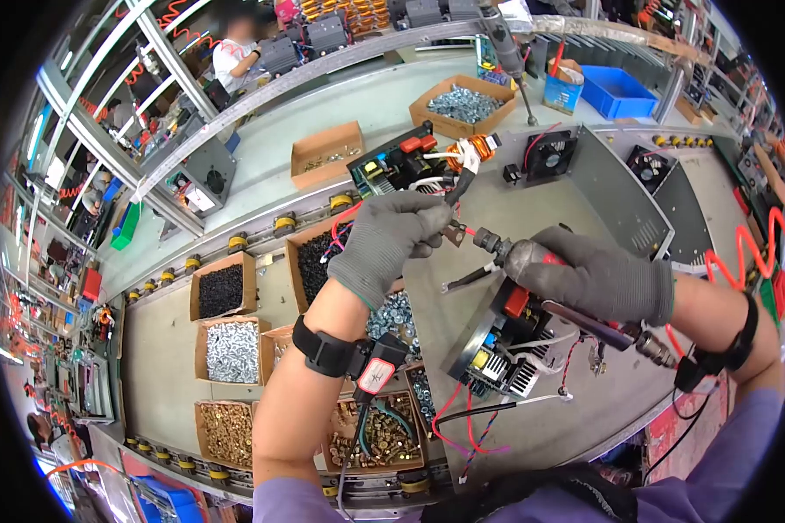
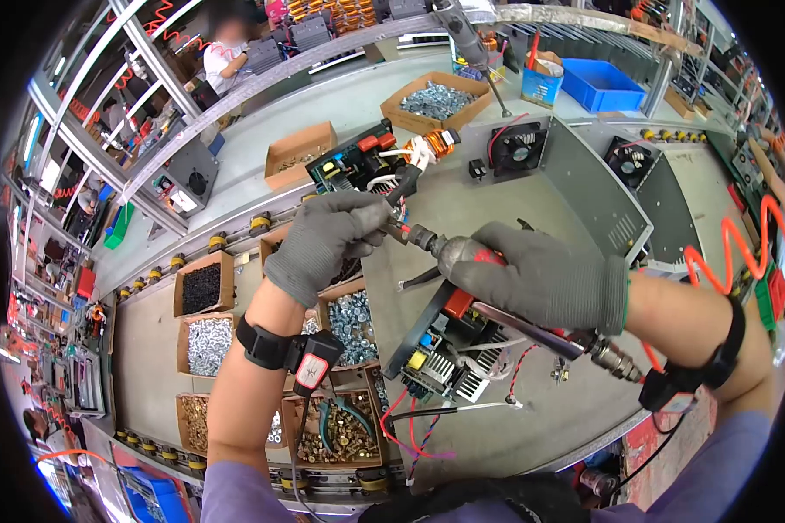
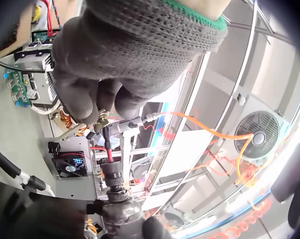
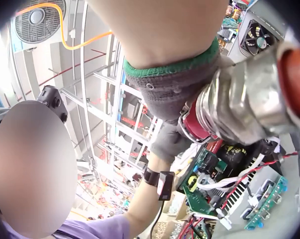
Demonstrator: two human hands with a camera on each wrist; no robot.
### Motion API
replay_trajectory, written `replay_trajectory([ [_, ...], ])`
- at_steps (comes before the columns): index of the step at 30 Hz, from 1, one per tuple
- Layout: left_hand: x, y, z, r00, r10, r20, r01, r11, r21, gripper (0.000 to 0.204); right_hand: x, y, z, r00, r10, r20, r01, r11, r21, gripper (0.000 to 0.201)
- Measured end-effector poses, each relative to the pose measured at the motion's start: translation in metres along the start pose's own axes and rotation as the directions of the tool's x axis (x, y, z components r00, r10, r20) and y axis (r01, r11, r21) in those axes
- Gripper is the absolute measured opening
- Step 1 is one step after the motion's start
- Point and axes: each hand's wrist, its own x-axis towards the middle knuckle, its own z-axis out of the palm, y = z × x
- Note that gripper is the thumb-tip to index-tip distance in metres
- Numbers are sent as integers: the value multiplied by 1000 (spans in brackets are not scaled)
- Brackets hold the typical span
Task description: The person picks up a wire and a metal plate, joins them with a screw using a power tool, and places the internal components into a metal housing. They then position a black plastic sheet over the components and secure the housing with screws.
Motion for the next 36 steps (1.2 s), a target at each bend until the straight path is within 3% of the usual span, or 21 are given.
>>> replay_trajectory([
  [2,7,-4,-6,999,5,33,-3,998,-56,30,-2,5,1,1000,9,-10,-9,1000,-5,75],
  [4,9,-6,-9,989,-91,119,125,937,-326,30,-6,6,1,999,-4,-41,7,998,66,75],
  [6,10,-7,-8,983,-99,152,142,941,-308,26,-5,6,0,1000,-14,-28,15,998,53,73],
  [9,6,-11,-4,993,-77,84,101,937,-335,28,-3,4,-4,999,-30,17,30,999,25,69],
  [14,4,-6,-1,997,-67,35,70,991,-112,30,-3,-10,-20,996,-69,57,74,994,-85,61],
  [16,4,-2,2,997,-80,-1,79,993,-89,28,-4,-27,-31,990,0,138,32,973,-228,56],
  [17,4,-1,3,995,-87,-37,85,994,-62,27,-3,-30,-32,990,-1,141,33,973,-228,56],
  [19,8,-3,1,996,-84,-39,81,995,-60,27,-1,-34,-34,993,25,117,25,914,-404,53],
  [23,7,-3,0,990,-96,-104,93,995,-31,24,9,-41,-35,989,58,136,4,909,-416,49],
  [26,10,-10,-13,992,-78,-95,76,997,-26,24,23,-33,-21,995,17,98,23,921,-388,50],
  [28,16,-18,-24,991,-71,-111,65,996,-63,26,28,-29,-10,975,-203,87,219,848,-483,50],
  [29,17,-20,-29,990,-72,-125,60,993,-99,29,32,-17,-7,920,-366,138,372,707,-602,24],
  [32,11,-6,-38,976,-148,-159,115,974,-197,38,44,-22,-9,921,-366,130,360,679,-640,22],
  [33,12,-5,-39,972,-144,-184,112,978,-174,43,51,-25,-12,870,-481,113,406,566,-717,26],
  [34,14,-7,-44,971,-136,-196,102,979,-175,43,54,-29,-13,864,-491,116,413,556,-722,26],
  [36,27,-25,-57,976,118,-185,-79,975,206,45,59,-37,-14,923,-384,-28,254,662,-705,40],
])
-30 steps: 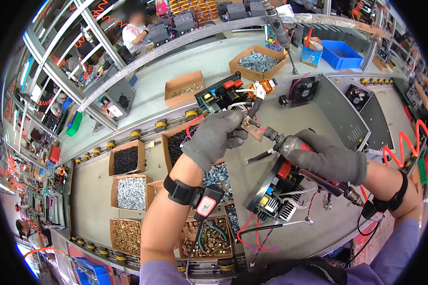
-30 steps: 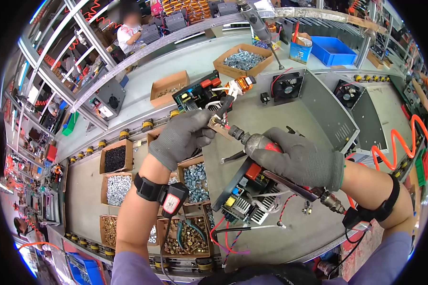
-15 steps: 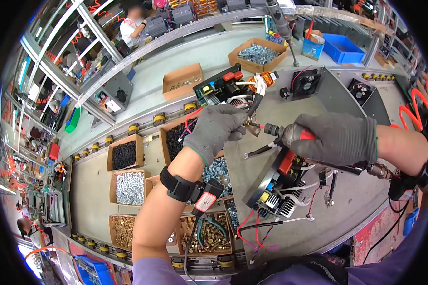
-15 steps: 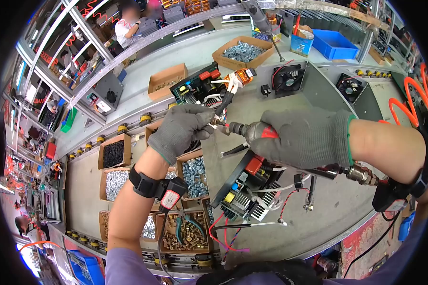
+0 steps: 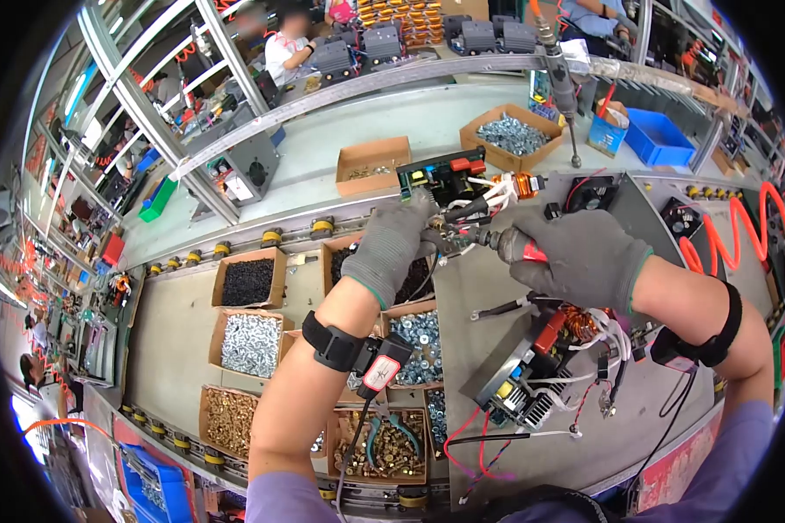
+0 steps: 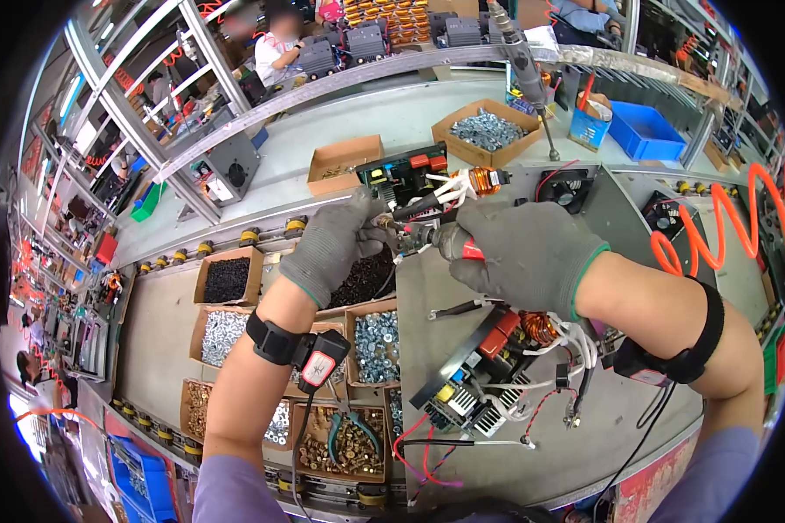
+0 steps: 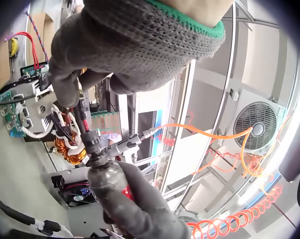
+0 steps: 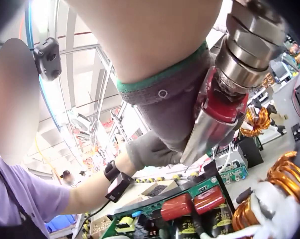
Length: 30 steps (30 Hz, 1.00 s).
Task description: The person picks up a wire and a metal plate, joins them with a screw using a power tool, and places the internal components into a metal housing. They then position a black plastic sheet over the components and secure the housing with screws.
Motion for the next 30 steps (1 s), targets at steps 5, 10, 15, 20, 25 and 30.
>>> replay_trajectory([
  [5,-18,27,3,995,89,-50,-83,991,108,42,6,6,24,994,-48,-102,53,998,46,49],
  [10,-23,31,4,989,-119,-86,95,966,-240,36,10,5,22,996,-44,-76,47,998,40,44],
  [15,-31,29,16,992,-46,-119,52,998,47,30,2,-4,-5,996,-83,-23,84,995,60,37],
  [20,-37,31,24,983,-178,-40,158,942,-297,28,-18,-4,-16,995,-21,101,24,999,-26,38],
  [25,-48,33,50,986,-157,-46,136,941,-309,33,-30,3,-18,993,-18,118,5,993,115,38],
  [30,-61,22,62,985,-168,30,159,839,-521,37,-28,-4,-26,869,290,401,-427,850,310,55],
])
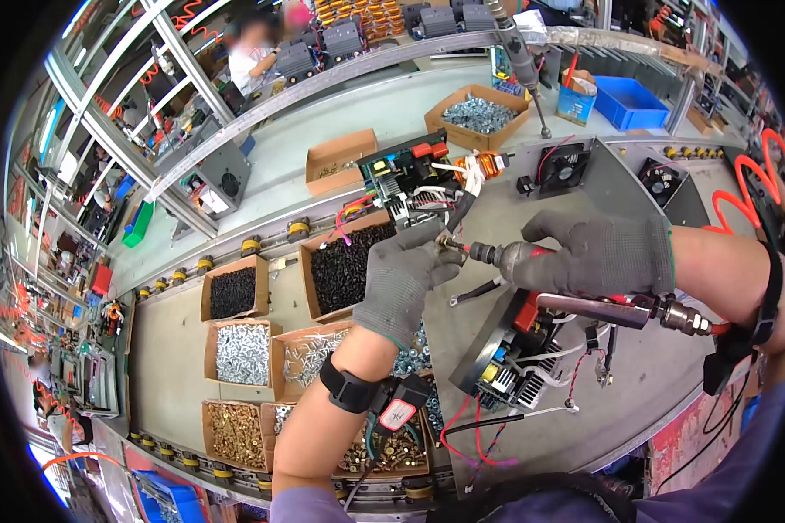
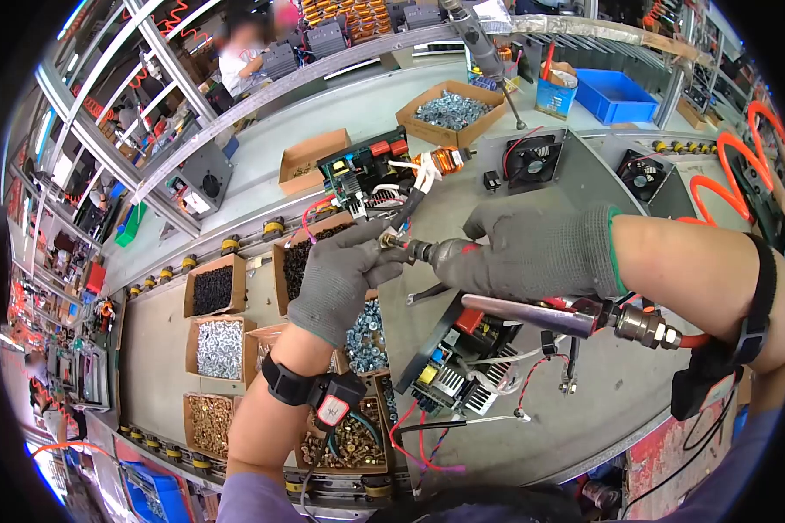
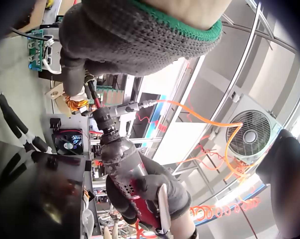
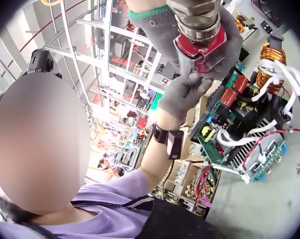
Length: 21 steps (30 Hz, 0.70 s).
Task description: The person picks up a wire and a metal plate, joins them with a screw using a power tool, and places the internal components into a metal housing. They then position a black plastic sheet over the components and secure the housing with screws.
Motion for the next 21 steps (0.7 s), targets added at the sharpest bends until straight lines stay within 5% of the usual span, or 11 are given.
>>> replay_trajectory([
  [2,-3,-2,0,1000,8,13,-7,1000,-23,37,0,5,2,1000,11,20,-12,998,54,64],
  [4,-5,-3,6,999,27,-30,-27,1000,0,36,-1,6,-3,984,-179,20,180,969,-170,74],
  [12,-1,5,21,982,169,-82,-172,984,-43,33,7,-19,3,994,-40,103,63,971,-232,79],
  [14,5,7,21,955,289,-66,-280,953,116,32,4,-28,10,995,-65,74,87,933,-348,75],
  [19,13,10,3,949,298,-105,-269,937,223,31,17,-40,15,986,-165,-5,162,971,-174,76],
  [21,20,5,-6,940,323,-106,-285,919,272,31,22,-48,13,998,-54,24,57,991,-122,83],
])
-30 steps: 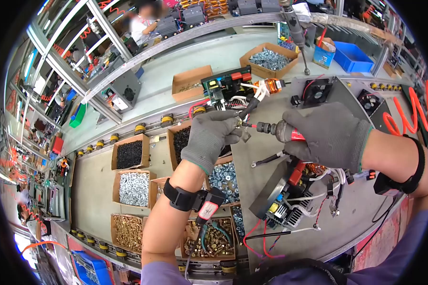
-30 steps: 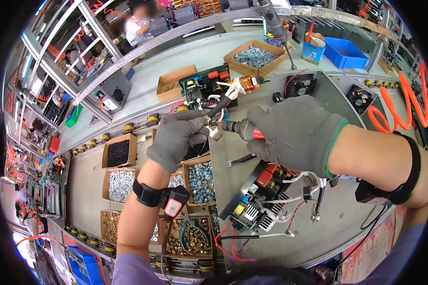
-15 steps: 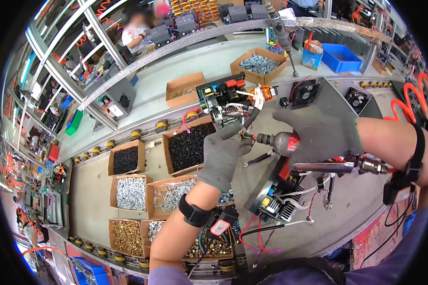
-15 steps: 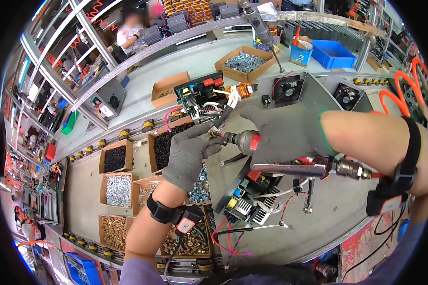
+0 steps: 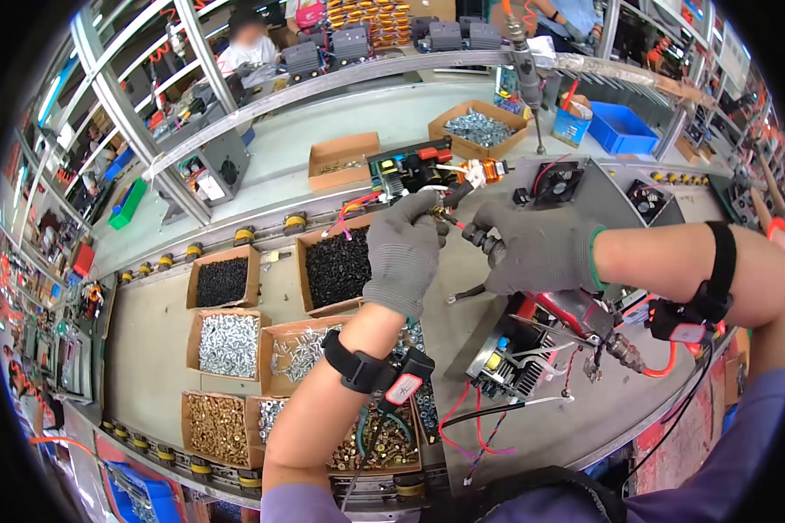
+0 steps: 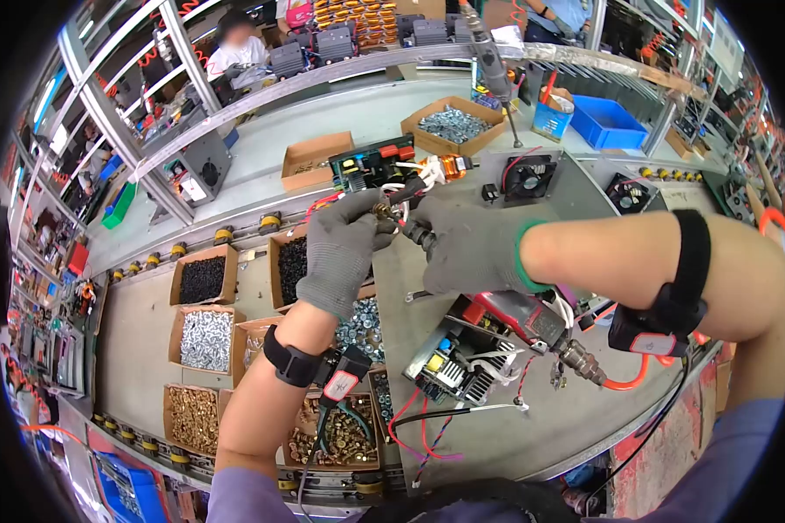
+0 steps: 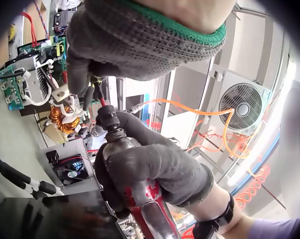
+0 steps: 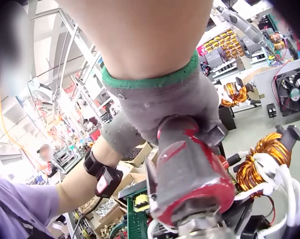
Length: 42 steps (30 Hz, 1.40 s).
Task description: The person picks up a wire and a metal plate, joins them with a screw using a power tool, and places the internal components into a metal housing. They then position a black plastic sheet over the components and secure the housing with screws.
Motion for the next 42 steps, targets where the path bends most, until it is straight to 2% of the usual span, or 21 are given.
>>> replay_trajectory([
  [3,4,-10,-3,999,40,-33,-38,997,73,30,7,4,13,972,-135,-193,151,986,70,84],
  [5,5,-10,-3,999,44,-31,-43,998,54,30,5,0,9,990,-57,-125,70,993,97,86],
  [8,3,-13,2,994,110,-8,-110,993,46,31,25,11,20,979,-148,-143,179,953,244,88],
  [11,-2,-9,9,976,215,21,-216,972,92,30,53,22,29,974,-181,-134,201,967,156,90],
  [13,-4,-10,10,967,253,26,-255,960,119,29,59,30,38,893,-341,-293,358,934,5,88],
  [15,-4,-9,12,935,354,-1,-348,921,176,24,63,35,39,892,-354,-281,369,929,0,86],
  [20,-11,-2,4,953,301,19,-296,919,260,18,52,27,35,931,-269,-247,307,943,131,77],
  [23,-12,5,-7,973,215,83,-224,967,124,23,53,24,37,892,-315,-324,313,948,-58,72],
  [24,-10,5,-12,978,188,87,-196,976,93,25,54,30,42,843,-378,-381,417,909,21,73],
  [25,-2,-12,-17,918,362,163,-390,901,191,28,52,29,43,872,-338,-355,373,927,32,75],
  [26,0,-15,-21,921,370,119,-387,903,187,31,52,25,39,917,-291,-273,325,942,88,75],
  [27,-2,-11,-29,938,309,154,-331,932,147,31,52,29,47,895,-283,-344,368,905,213,76],
  [28,-12,0,-47,924,296,243,-362,883,299,31,47,24,39,954,-179,-241,238,941,242,76],
  [30,-37,24,-97,919,194,343,-352,797,490,30,61,41,49,860,-376,-346,444,885,140,71],
  [31,-52,35,-125,929,128,347,-310,781,542,30,58,36,55,851,-279,-444,421,869,261,69],
  [33,-83,41,-188,905,-79,418,-314,539,781,30,52,27,44,911,-254,-325,332,918,215,75],
  [34,-100,20,-224,932,-246,267,-115,496,861,30,51,24,44,914,-234,-331,308,932,190,74],
  [35,-130,8,-244,902,-430,38,184,462,867,30,51,24,45,914,-239,-328,314,928,199,74],
  [36,-150,-11,-257,829,-551,-98,313,312,897,28,51,25,47,909,-233,-345,315,927,203,74],
  [40,-230,-81,-263,825,-517,-230,362,169,917,17,48,22,47,910,-204,-361,282,943,176,72],
  [42,-238,-92,-249,907,-309,-287,290,-38,956,14,52,29,48,910,-203,-361,290,935,203,71],
])
